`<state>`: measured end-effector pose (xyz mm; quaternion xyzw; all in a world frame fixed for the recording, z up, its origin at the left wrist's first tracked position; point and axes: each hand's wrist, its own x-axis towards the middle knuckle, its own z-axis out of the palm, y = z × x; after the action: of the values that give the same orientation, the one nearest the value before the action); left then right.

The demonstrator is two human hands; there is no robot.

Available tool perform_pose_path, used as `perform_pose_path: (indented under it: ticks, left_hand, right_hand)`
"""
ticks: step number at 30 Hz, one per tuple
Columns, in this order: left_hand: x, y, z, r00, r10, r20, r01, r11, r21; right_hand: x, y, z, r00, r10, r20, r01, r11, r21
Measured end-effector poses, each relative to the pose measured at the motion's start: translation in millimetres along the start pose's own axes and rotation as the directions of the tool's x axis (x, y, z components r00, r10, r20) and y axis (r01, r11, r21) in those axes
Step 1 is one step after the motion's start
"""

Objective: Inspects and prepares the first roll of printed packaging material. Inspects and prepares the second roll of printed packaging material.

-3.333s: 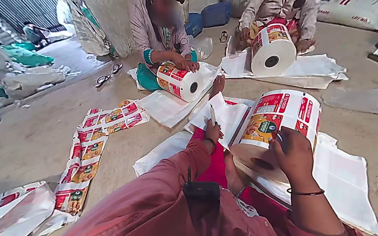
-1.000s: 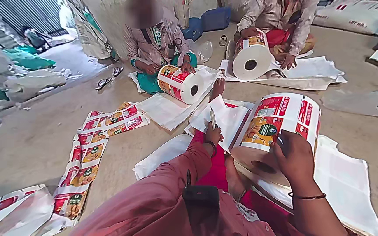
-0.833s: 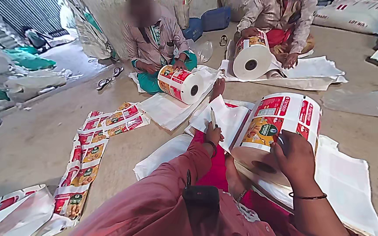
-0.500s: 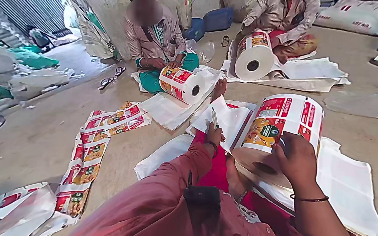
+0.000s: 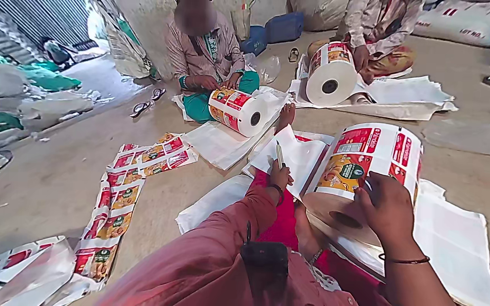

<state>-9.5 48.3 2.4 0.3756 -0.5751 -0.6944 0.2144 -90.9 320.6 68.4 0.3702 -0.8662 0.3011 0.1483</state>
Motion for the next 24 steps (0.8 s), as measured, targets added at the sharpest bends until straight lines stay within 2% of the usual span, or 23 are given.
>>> perform_pose_path:
  ticks: [24]
  left_hand:
    - [-1.3, 0.2, 0.7, 1.0, 0.011, -0.002, -0.011, 1.0, -0.003]
  right_hand:
    - [0.4, -0.5, 0.1, 1.0, 0.001, 0.002, -0.001, 1.0, -0.012]
